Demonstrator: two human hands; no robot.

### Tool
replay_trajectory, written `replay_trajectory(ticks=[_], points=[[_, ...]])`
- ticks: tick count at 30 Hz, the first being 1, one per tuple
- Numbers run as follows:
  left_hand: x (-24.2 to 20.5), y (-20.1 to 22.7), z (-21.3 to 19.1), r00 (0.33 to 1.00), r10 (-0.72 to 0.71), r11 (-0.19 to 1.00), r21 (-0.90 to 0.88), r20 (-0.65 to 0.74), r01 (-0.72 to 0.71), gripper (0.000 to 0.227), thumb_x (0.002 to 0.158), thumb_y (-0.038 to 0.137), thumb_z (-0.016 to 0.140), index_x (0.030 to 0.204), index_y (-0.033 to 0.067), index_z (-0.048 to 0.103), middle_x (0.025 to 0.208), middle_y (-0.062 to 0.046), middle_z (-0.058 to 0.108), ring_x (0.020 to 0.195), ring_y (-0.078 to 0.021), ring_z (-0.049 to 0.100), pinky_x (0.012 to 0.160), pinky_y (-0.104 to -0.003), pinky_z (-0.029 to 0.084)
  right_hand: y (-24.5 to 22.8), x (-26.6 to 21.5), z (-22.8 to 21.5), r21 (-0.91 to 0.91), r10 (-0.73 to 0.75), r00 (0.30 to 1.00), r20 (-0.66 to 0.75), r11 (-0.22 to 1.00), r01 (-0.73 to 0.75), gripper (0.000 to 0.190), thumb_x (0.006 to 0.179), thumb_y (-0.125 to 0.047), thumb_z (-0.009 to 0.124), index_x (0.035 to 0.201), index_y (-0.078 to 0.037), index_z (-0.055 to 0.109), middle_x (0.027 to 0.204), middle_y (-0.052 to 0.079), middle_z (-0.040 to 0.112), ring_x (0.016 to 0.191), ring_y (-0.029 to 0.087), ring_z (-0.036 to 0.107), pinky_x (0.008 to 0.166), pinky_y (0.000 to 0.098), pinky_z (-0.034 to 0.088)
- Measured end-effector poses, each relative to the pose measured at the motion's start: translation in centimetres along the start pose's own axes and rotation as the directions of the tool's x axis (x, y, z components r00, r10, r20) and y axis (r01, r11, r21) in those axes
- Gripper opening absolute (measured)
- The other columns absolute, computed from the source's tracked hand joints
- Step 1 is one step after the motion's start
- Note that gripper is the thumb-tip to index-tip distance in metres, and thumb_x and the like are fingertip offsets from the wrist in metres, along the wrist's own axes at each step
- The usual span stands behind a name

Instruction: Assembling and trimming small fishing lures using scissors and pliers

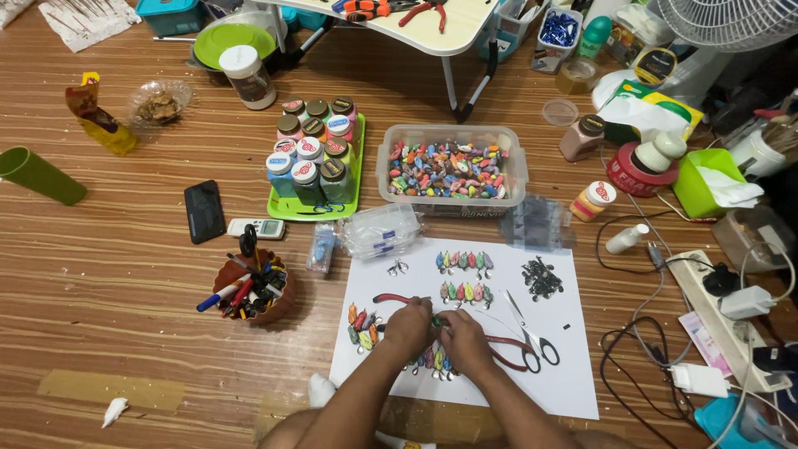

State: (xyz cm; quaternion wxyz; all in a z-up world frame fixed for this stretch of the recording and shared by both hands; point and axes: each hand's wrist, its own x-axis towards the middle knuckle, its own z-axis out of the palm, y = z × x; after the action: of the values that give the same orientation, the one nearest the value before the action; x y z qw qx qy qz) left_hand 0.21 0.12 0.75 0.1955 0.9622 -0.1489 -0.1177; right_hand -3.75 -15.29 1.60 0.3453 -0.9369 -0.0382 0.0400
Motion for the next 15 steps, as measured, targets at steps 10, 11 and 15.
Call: replay_trajectory(ticks=[10, 11, 15], points=[[-0.4, 1.8, -3.5, 0.986, -0.146, 0.862, -0.478, 0.081, 0.167, 0.038, 0.091, 0.022, 0.056, 0.121, 0.0039, 0.072, 0.112, -0.021, 0.071, 0.099, -0.0336, 0.070, 0.091, -0.042, 0.056, -0.4, 0.1, -0.7, 0.221, 0.064, 0.996, -0.069, 0.974, -0.047, 0.034, 0.083, -0.003, 0.069, 0.114, -0.014, 0.072, 0.103, 0.001, 0.069, 0.076, 0.013, 0.068, 0.070, 0.0273, 0.058], [-0.7, 2.2, -4.3, 0.962, -0.185, 0.668, -0.692, 0.201, 0.273, 0.035, 0.100, 0.024, 0.047, 0.119, 0.0032, 0.068, 0.097, -0.013, 0.065, 0.083, -0.0235, 0.064, 0.076, -0.034, 0.053, 0.0, 0.3, -0.5, 0.227, 0.042, 0.997, -0.067, 0.974, -0.026, 0.031, 0.085, -0.003, 0.069, 0.114, -0.014, 0.072, 0.101, 0.001, 0.067, 0.071, 0.010, 0.064, 0.061, 0.0237, 0.056], [-0.3, 1.8, -3.9, 0.938, -0.096, 0.201, -0.917, 0.333, 0.345, 0.027, 0.107, 0.022, 0.048, 0.117, 0.0010, 0.061, 0.078, -0.006, 0.060, 0.062, -0.0135, 0.054, 0.054, -0.025, 0.044, -1.9, 0.1, -2.6, 0.426, 0.124, 0.992, -0.020, 0.899, -0.104, 0.029, 0.086, 0.000, 0.070, 0.114, -0.009, 0.070, 0.099, 0.005, 0.072, 0.069, 0.011, 0.072, 0.057, 0.0199, 0.064]])
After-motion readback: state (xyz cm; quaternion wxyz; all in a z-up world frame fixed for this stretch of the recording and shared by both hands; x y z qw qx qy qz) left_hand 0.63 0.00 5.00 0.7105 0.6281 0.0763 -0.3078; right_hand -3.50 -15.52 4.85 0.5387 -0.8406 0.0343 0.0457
